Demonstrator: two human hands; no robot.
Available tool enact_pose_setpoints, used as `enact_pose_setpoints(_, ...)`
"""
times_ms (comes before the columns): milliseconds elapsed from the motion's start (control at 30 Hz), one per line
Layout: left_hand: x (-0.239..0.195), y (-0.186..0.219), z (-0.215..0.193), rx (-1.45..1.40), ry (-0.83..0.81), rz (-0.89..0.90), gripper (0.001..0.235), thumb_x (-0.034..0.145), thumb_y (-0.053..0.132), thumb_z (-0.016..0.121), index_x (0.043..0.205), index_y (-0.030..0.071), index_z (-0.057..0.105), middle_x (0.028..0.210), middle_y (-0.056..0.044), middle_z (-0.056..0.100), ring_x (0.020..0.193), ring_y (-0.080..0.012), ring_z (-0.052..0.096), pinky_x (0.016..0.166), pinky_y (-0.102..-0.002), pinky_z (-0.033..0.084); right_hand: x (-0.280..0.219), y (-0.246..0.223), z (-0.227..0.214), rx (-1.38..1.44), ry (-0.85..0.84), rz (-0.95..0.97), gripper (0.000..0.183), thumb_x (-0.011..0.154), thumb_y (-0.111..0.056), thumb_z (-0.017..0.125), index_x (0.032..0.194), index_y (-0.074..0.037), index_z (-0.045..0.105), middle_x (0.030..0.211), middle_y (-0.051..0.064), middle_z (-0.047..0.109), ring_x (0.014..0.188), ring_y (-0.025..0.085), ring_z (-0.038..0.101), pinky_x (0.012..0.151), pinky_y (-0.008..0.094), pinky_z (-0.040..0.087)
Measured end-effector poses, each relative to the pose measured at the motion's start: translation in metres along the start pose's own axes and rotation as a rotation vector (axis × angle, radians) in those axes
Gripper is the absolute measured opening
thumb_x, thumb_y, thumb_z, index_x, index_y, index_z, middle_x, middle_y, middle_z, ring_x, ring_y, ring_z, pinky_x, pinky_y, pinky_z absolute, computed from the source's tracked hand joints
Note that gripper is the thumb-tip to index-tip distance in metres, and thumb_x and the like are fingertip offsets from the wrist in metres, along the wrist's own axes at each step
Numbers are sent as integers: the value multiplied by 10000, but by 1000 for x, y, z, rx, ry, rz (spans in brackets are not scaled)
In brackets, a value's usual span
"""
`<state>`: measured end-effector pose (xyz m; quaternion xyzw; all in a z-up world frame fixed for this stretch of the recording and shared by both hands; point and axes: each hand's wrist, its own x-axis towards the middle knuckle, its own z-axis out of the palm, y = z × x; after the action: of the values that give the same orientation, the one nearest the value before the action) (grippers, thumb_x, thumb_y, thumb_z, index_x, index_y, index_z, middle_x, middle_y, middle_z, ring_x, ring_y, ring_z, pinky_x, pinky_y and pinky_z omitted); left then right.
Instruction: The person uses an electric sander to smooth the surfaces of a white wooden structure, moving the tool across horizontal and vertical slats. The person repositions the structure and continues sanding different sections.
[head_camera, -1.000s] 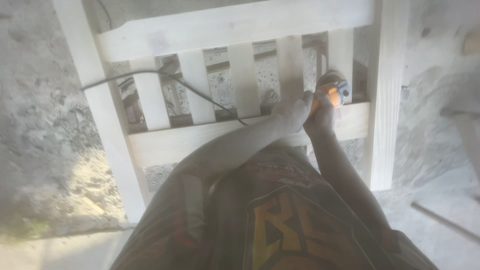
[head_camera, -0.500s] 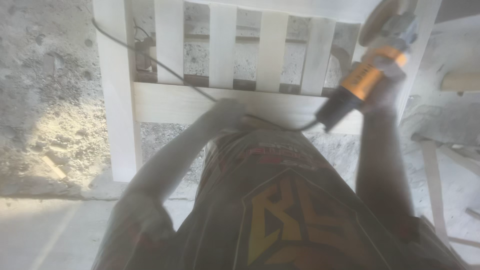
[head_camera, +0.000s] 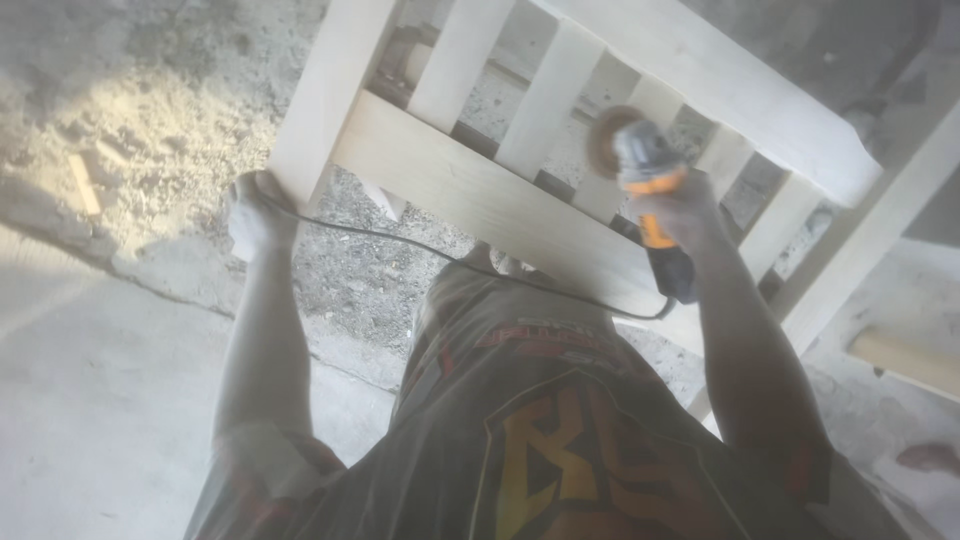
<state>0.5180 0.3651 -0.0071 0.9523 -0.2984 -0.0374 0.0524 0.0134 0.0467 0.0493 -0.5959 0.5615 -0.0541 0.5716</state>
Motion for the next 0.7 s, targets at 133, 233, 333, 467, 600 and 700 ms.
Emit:
enact_pose_setpoints(133,12,0,9,120,-106,-91,228,1135,220,540,1031,27,606,898,-156,699,740,-261,710,592,-403,608,43,-37,45,-442,-73,-1,623,712,-391,872,1188,-33,688,1012,109,737,890,218,726,794,377,584)
enact_pose_setpoints(233,15,5,6,170,-39,-4,236,1072,238,528,998,23,590,855,-140,679,623,-224,699,438,-353,592,65,-48,65,-631,-123,-10,682,675,-388,886,1211,-29,664,1053,133,727,928,264,726,824,404,588)
enact_pose_setpoints(333,6,12,3,68,5,-69,301,1127,297,452,971,70,575,820,-104,683,632,-196,687,455,-336,556,80,-49,78,-766,-151,-20,704,683,-369,896,1247,-38,634,1087,140,709,950,281,707,836,421,576)
enact_pose_setpoints(467,6,18,-6,-97,-84,-265,386,1151,349,379,914,114,574,749,-73,671,642,-169,642,536,-331,535,112,-62,68,-640,-127,19,736,665,-291,895,1301,-60,605,1129,107,713,966,247,696,848,415,567)
enact_pose_setpoints(600,8,18,-7,-117,13,-182,385,1094,365,428,852,110,586,755,-40,671,644,-127,628,557,-322,550,145,-71,47,-499,-70,31,653,705,-263,869,1284,-39,668,1170,115,736,984,214,725,870,372,598)
enact_pose_setpoints(700,2,11,1,-156,36,-180,410,1129,342,403,843,130,605,750,-36,669,638,-129,628,573,-315,548,143,-58,58,-422,-86,37,681,678,-279,837,1298,-84,634,1164,91,730,993,208,714,844,356,600)
